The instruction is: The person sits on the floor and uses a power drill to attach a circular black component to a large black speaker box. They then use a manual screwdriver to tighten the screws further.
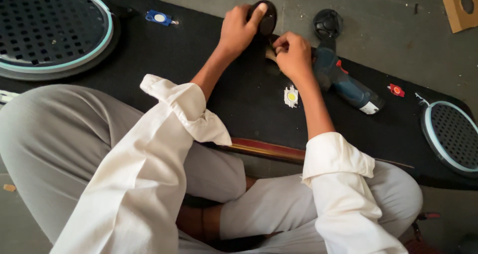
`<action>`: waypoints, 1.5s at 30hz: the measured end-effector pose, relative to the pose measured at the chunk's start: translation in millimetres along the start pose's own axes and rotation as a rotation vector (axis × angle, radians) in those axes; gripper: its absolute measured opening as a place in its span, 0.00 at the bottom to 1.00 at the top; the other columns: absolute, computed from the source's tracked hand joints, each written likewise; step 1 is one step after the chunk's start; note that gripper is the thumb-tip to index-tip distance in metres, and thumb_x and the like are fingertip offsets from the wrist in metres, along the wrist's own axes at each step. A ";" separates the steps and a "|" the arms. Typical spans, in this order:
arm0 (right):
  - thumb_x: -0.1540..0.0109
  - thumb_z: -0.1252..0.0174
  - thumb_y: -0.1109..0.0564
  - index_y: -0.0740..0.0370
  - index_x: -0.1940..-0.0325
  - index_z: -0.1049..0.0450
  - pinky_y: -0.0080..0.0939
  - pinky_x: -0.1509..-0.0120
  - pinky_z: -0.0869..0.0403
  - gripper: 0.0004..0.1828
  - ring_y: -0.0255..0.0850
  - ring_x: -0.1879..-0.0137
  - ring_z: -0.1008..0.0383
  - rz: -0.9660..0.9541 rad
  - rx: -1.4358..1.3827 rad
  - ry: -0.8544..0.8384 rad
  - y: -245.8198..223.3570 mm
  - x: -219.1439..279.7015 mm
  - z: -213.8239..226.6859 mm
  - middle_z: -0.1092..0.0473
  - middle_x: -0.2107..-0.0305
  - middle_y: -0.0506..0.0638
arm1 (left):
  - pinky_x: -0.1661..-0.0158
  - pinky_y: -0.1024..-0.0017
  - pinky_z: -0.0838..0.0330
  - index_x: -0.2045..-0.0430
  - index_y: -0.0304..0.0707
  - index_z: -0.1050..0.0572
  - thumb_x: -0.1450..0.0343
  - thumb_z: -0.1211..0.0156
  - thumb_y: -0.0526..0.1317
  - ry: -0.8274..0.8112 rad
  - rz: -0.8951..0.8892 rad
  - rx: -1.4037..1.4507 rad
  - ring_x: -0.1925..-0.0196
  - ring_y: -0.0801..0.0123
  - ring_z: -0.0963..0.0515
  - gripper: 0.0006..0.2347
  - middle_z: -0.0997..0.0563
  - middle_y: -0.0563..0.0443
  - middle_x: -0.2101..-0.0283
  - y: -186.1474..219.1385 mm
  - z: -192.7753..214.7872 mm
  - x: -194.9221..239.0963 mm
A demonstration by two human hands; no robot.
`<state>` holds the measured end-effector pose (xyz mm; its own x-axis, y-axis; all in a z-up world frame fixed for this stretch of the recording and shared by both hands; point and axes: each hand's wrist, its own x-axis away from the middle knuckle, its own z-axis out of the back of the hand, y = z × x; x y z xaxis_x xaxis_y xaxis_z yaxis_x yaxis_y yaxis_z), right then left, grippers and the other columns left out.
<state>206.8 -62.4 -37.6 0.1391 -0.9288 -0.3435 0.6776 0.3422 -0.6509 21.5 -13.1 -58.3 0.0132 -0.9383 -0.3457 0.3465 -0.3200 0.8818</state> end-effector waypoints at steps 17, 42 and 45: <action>0.41 0.34 0.59 0.66 0.49 0.22 0.34 0.49 0.27 0.17 0.36 0.54 0.24 -0.492 -0.290 -0.331 1.0 -4.2 2.6 0.23 0.60 0.52 | 0.58 0.59 0.25 0.64 0.42 0.19 0.35 0.31 0.55 -0.144 -0.069 -0.502 0.54 0.54 0.19 0.18 0.19 0.47 0.58 -24.6 -4.4 1.3; 0.42 0.43 0.72 0.74 0.51 0.25 0.43 0.40 0.21 0.14 0.42 0.51 0.21 -0.522 -0.902 0.606 -24.8 42.9 100.0 0.25 0.58 0.57 | 0.47 0.49 0.38 0.45 0.45 0.28 0.44 0.35 0.74 -0.365 0.041 -0.800 0.40 0.50 0.33 0.41 0.27 0.40 0.46 -11.0 -22.6 4.5; 0.42 0.43 0.72 0.75 0.50 0.25 0.46 0.40 0.19 0.16 0.43 0.52 0.22 -0.615 -0.953 0.678 -18.4 42.9 95.2 0.25 0.59 0.58 | 0.48 0.48 0.39 0.42 0.48 0.31 0.38 0.36 0.68 -0.384 -0.024 -0.766 0.41 0.49 0.32 0.36 0.26 0.40 0.47 -8.1 -20.9 11.7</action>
<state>269.1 -122.1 24.1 -0.5819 -0.8083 0.0898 -0.3085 0.1172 -0.9440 38.4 -18.8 -76.1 -0.2729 -0.9561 -0.1068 0.8825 -0.2930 0.3679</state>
